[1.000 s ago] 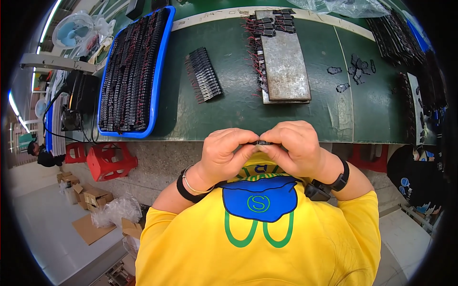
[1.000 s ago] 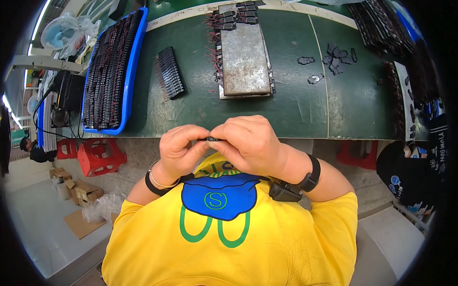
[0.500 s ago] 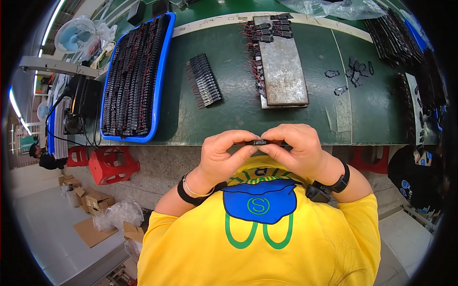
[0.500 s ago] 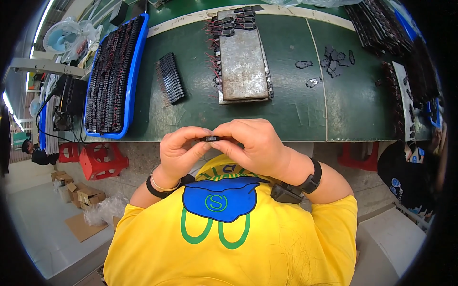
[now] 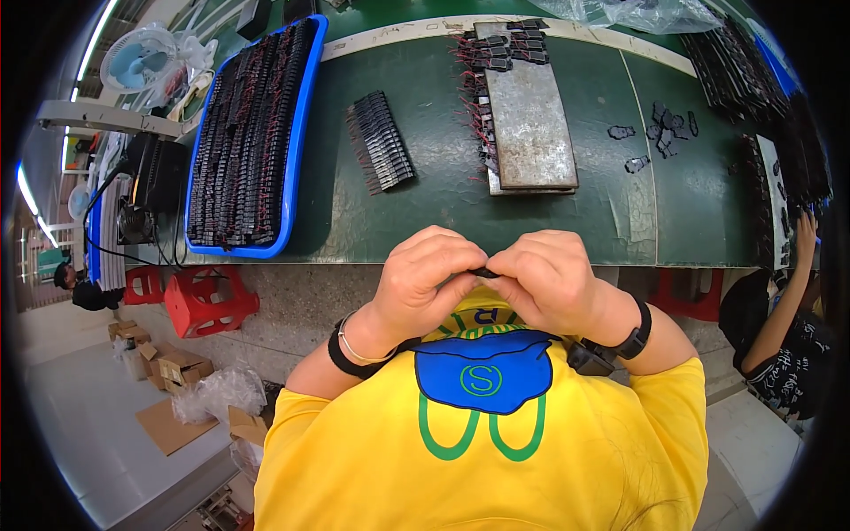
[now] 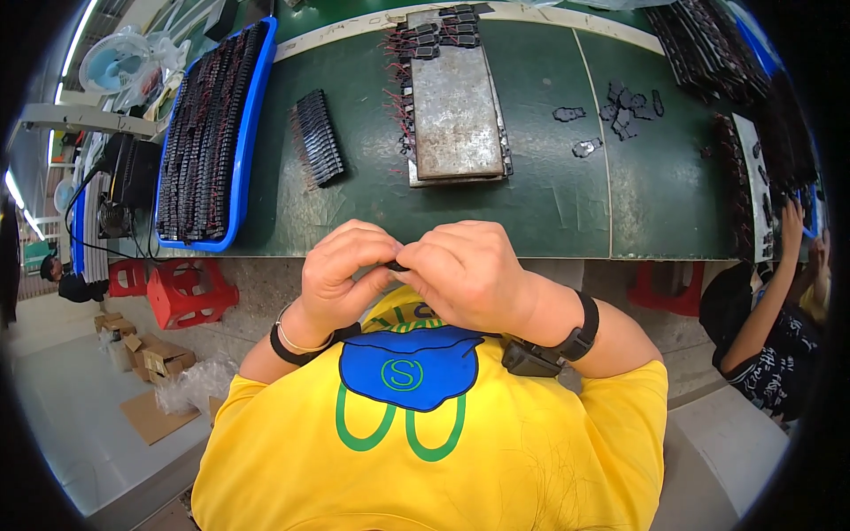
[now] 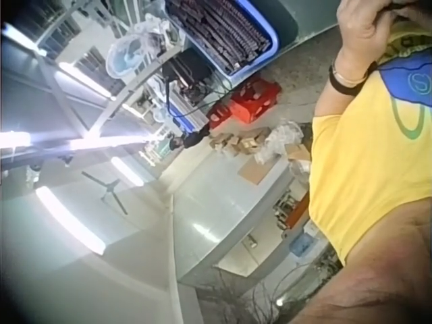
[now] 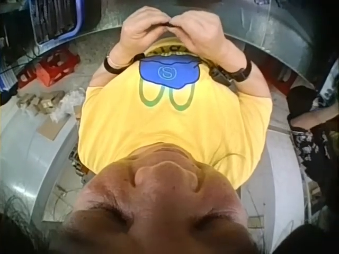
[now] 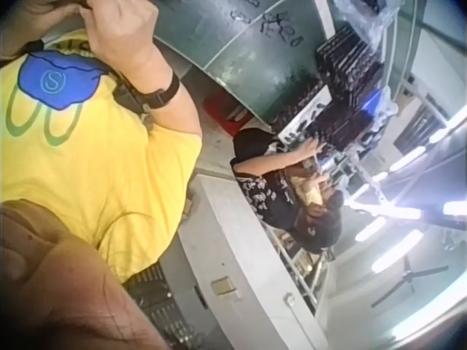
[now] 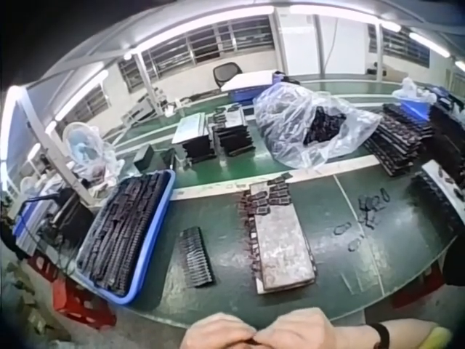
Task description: The person picks up a speaker and a plastic cover by hand, fits the cover onto the speaker, and presses them together. After repeating this process for several speakers, the person places the assembled components onto a metal block.
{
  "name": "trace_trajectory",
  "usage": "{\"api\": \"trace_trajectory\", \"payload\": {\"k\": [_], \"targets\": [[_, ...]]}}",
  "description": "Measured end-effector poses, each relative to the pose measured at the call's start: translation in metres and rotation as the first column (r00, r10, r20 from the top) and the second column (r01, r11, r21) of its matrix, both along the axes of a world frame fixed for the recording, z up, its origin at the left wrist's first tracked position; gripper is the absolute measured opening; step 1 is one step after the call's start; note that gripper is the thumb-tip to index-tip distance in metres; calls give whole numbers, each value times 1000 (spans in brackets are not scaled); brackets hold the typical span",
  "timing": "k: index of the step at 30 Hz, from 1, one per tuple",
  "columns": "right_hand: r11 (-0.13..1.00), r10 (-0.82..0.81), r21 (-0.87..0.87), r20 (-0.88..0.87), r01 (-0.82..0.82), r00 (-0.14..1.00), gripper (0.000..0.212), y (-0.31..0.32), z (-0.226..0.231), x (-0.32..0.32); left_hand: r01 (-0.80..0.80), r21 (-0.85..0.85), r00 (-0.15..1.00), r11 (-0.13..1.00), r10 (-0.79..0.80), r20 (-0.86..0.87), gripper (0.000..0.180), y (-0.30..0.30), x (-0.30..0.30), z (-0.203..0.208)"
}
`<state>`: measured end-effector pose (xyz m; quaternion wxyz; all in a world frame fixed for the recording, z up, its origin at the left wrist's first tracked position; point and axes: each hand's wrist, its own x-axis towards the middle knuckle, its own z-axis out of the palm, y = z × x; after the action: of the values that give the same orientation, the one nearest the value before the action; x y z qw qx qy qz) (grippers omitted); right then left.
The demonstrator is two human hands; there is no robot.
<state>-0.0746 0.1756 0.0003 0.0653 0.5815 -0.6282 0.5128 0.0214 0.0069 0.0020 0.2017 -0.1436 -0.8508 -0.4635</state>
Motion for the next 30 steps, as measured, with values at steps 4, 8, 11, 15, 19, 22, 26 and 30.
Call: {"api": "trace_trajectory", "payload": {"k": [4, 8, 11, 15, 19, 22, 26, 30], "targets": [[999, 35, 17, 153, -38, 988, 23, -2, 0, 2, -28, 49, 999, 998, 27, 22, 25, -1, 5, -2], [999, -20, 41, 285, 9, 958, 24, -3, 4, 5, -57, 96, 998, 994, 60, -21, 26, -1, 5, -2], [999, -15, 31, 209, 8, 978, 24, -1, 7, 3, -75, 115, 997, 991, 78, -18, 27, -1, 7, -3], [996, -21, 90, 259, -2, 966, 24, 1, 5, 4, -118, 116, 993, 986, 117, 13, 27, 0, 8, -6], [991, -77, 123, 284, 44, 956, 21, 0, 6, 5, -130, -4, 989, 991, 130, -66, 27, 1, 7, -5], [988, -96, 145, 344, 49, 934, 19, 1, 7, 7, -107, 37, 994, 994, 108, -25, 28, 2, 7, -1], [983, -89, 181, 502, -4, 861, 17, 4, 14, 9, -39, 235, 992, 971, 8, 128, 27, -1, 11, -4], [980, -70, 189, 619, -62, 782, 17, 6, 15, 11, -43, 552, 954, 833, -129, 270, 26, 0, 15, -13]]}}
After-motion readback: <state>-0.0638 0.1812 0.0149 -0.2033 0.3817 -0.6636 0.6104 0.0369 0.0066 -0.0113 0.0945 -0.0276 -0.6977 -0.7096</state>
